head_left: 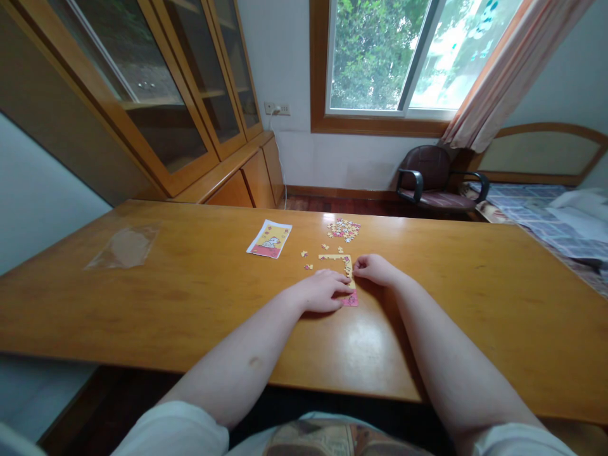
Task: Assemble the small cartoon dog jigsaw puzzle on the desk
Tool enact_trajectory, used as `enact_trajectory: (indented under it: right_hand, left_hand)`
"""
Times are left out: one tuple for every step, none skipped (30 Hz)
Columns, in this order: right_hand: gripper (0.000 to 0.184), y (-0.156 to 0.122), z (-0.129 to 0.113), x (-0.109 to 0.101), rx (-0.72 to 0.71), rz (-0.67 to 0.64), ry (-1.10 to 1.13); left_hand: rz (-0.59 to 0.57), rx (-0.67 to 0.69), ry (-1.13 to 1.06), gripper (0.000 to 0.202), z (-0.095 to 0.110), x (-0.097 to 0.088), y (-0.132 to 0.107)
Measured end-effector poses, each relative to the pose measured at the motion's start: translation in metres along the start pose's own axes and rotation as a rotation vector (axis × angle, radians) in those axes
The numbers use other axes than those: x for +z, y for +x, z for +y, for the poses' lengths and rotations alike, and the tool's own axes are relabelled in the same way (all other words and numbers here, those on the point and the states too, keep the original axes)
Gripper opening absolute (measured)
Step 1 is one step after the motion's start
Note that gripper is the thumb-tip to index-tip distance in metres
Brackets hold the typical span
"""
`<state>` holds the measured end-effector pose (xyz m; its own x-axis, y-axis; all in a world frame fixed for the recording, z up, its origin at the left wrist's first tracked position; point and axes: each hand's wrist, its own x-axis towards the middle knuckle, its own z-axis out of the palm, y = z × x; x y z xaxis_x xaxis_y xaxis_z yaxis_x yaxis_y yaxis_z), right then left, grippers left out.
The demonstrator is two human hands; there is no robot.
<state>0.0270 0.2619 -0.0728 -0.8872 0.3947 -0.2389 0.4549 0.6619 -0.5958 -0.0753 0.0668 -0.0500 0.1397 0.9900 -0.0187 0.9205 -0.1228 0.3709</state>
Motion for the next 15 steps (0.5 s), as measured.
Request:
enact_trajectory:
  right_hand:
    - [0.009,-0.0002,-0.0003,0.0002,-0.001,0.001,-0.005]
    - [0.009,-0.0005,-0.0004,0.0004,-0.001,0.002,-0.009]
    - [0.009,-0.0006,-0.0006,0.0006,-0.001,0.004,-0.013]
    - [0.009,-0.0008,-0.0007,0.0008,-0.001,0.005,-0.015]
    - [0.009,-0.0009,-0.0009,0.0011,-0.001,0.007,-0.018]
    - [0.008,-0.0009,-0.0011,0.0013,-0.001,0.008,-0.021]
    - [0.008,-0.001,-0.0013,0.0015,-0.002,0.009,-0.022]
    - [0.008,-0.0009,-0.0015,0.0016,-0.003,0.01,-0.024]
    - [0.008,-0.0009,-0.0017,0.0018,-0.004,0.012,-0.026]
    - [0.008,-0.0008,-0.0019,0.0019,-0.005,0.013,-0.029]
    - [0.009,-0.0006,-0.0019,0.002,-0.007,0.014,-0.031]
    - [0.009,-0.0004,-0.0017,0.0021,-0.009,0.015,-0.032]
    - [0.009,-0.0002,-0.0015,0.0022,-0.01,0.016,-0.032]
    - [0.008,0.0,-0.0012,0.0023,-0.011,0.017,-0.032]
    - [0.008,0.0002,-0.001,0.0024,-0.011,0.018,-0.032]
  left_hand:
    - [0.002,-0.003,0.0,0.035,0.0002,-0.0003,-0.0001]
    - [0.002,-0.006,0.001,0.035,0.0003,-0.0005,-0.0001]
    - [0.001,-0.008,0.002,0.035,0.0005,-0.0006,-0.0002]
    - [-0.001,-0.008,0.003,0.036,0.0005,-0.0007,-0.0002]
    - [-0.003,-0.008,0.004,0.036,0.0005,-0.0008,-0.0002]
    - [-0.003,-0.007,0.005,0.036,0.0005,-0.0008,-0.0002]
    - [-0.001,-0.004,0.006,0.036,0.0005,-0.0007,-0.0001]
    - [0.003,-0.003,0.006,0.036,0.0006,-0.0006,-0.0001]
    - [0.006,-0.002,0.005,0.035,0.0006,-0.0005,-0.0001]
    - [0.009,-0.002,0.004,0.035,0.0006,-0.0004,0.0]
    - [0.009,-0.003,0.004,0.035,0.0007,-0.0003,0.0]
    - [0.008,-0.005,0.003,0.035,0.0006,-0.0001,0.0]
    - [0.006,-0.006,0.002,0.036,0.0005,0.0002,0.0]
    - [0.006,-0.007,0.001,0.036,0.0003,0.0005,-0.0001]
    - [0.006,-0.007,-0.002,0.036,0.0,0.0008,-0.0001]
